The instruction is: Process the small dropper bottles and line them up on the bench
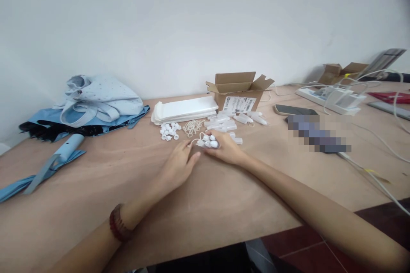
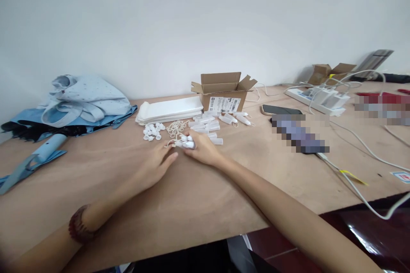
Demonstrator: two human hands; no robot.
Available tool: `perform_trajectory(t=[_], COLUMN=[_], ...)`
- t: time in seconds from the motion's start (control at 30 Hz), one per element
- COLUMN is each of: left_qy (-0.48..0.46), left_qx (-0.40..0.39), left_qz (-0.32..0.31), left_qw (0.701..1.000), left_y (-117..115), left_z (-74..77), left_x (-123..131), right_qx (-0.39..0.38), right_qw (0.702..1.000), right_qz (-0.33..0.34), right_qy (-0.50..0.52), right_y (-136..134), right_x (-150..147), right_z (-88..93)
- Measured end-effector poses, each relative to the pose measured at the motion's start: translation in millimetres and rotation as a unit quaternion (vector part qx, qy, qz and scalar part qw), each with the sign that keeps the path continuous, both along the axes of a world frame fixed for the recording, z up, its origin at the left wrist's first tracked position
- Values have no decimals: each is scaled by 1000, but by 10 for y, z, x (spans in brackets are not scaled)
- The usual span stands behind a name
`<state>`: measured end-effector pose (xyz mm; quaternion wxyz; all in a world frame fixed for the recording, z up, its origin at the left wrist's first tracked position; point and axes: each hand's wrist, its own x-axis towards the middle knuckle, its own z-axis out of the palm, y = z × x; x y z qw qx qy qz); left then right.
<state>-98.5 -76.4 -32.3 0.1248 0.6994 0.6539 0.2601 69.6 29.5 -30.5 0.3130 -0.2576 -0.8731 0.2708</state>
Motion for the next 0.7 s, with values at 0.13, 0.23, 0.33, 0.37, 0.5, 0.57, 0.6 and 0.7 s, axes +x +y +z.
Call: perform_trajectory(t=[0.13,0.23,0.33,0.37,0.5,0.57,0.6,0.7], left_qy=[67,39,43,57,10,-58,-96,-182], left_qx=[-88,-81,-93,-124,-15,29,29,-1], left_qz=[-5,-175,-206,-145,-340,-334,-263,-32], left_qw=[994,980,973,980,940,940,960,983], left_y=[-539,-846,-890,-868,-758,-673,-608,-337], left_z=[-82,-148,-186,-176,23,171,238,366], left_x=[669,1547,2288,2406,2057,1557,1290,607], right_qx=[-1,-11,-27,-30,-30,-28,-27,-26], right_qw=[1000,1000,999,999,998,999,999,999], right_qz=[-9,-15,-23,-27,-46,-39,-31,-5], right_qy=[10,-3,-2,4,21,15,15,32], right_y=[44,50,62,70,90,78,68,39], right_x=[-1,2,48,71,129,119,106,62], right_z=[-1,0,-5,-9,-21,-25,-27,-35])
